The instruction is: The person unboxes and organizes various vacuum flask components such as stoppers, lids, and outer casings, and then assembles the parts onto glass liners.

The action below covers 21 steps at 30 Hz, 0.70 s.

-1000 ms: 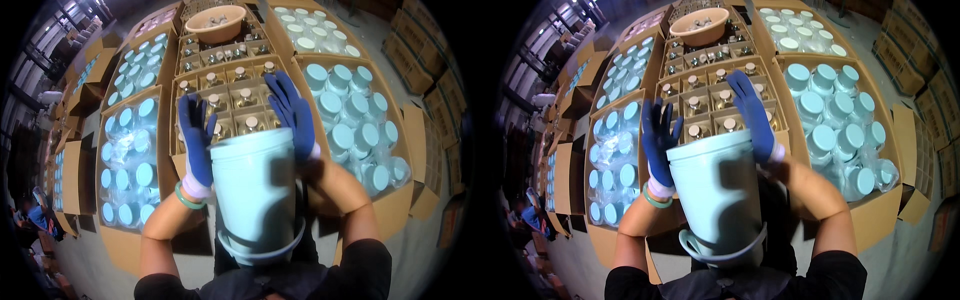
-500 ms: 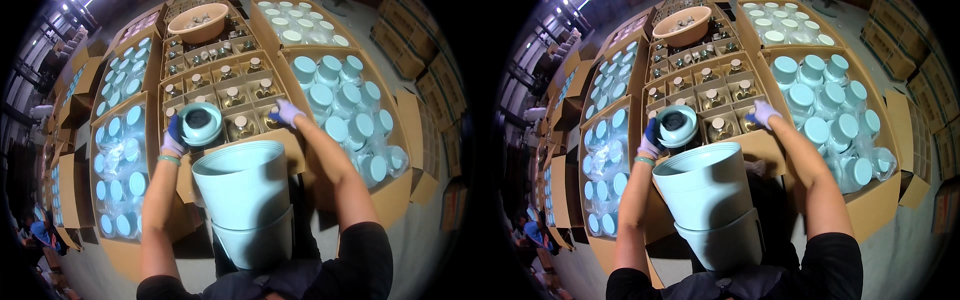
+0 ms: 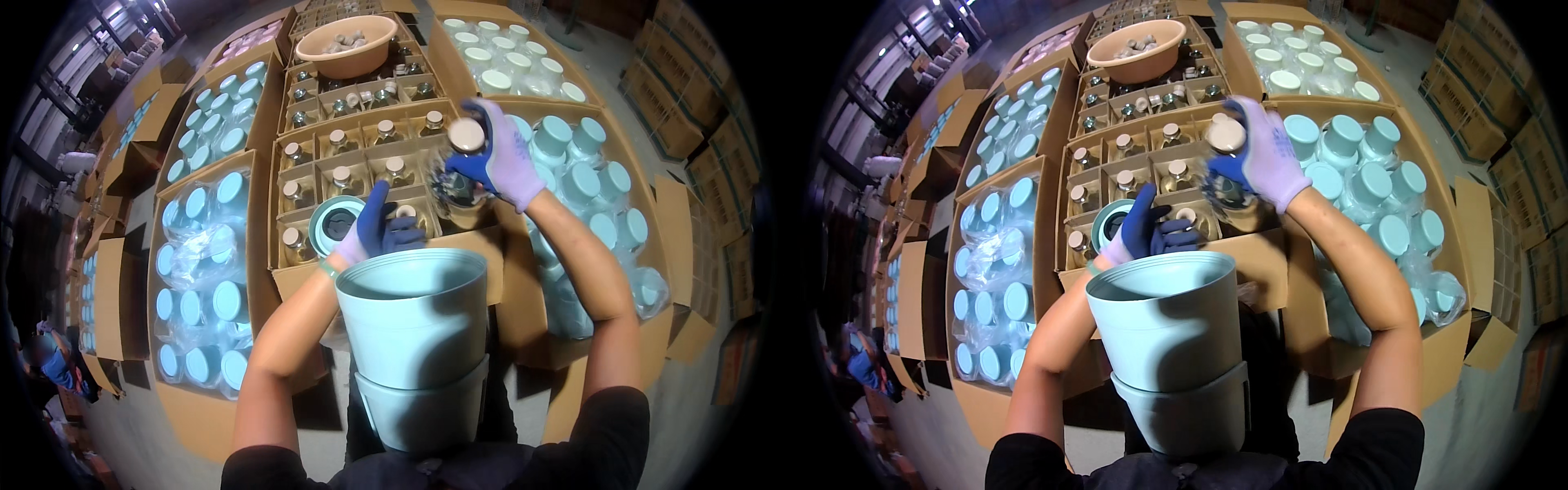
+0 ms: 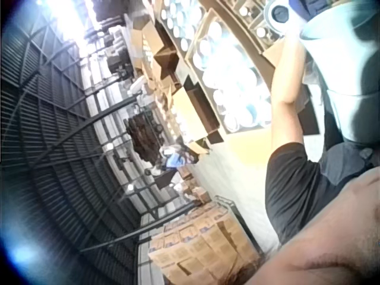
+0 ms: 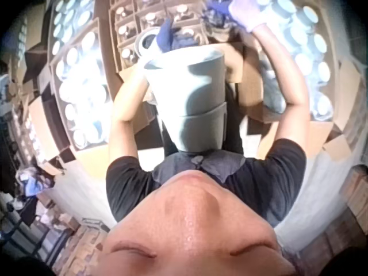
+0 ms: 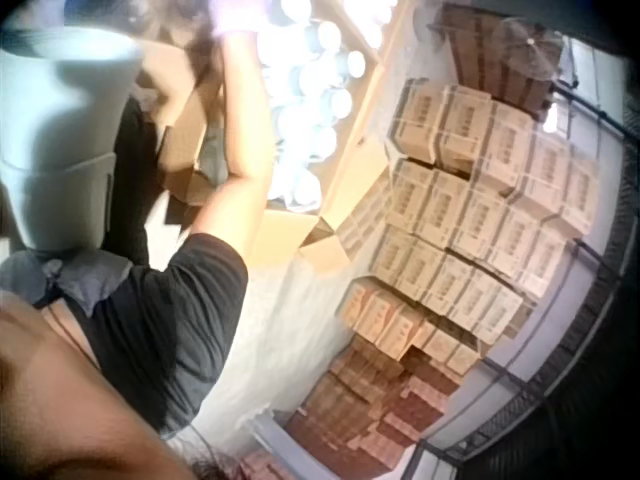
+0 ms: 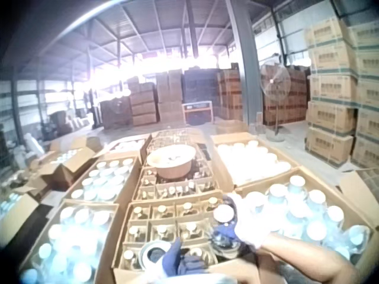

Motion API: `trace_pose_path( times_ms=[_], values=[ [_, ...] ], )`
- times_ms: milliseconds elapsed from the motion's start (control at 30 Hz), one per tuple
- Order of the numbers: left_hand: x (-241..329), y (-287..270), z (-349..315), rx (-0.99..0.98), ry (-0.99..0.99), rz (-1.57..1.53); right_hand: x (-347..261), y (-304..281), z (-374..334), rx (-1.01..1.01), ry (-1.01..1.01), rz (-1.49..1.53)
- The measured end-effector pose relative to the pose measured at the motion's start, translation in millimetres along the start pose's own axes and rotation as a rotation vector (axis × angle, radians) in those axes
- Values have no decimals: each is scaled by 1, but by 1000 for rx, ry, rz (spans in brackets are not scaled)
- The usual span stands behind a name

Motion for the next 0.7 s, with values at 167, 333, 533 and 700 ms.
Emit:
trace_pose_path(
  times_ms=[167, 333, 533, 700],
  values=[
    [56, 120, 16, -583, 233, -134, -165, -27, 0, -484, -511, 47],
    [89, 96, -16, -464, 548, 349, -83, -86, 50, 11, -277, 47],
    [58, 43, -58, -314, 312, -66, -74, -8, 56, -551, -87, 555],
    [44, 103, -97, -361, 310, 243, -145, 52, -15, -1052, -316, 454]
  ],
)
Point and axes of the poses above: each hand's wrist, its own z-axis towards the middle knuckle, its own y-axis out of the palm, x = y × z, the point moved 10 cm from there along z, towards the middle knuckle, and after that the axes turned 10 degrees about -x, right-handed, at the moved point
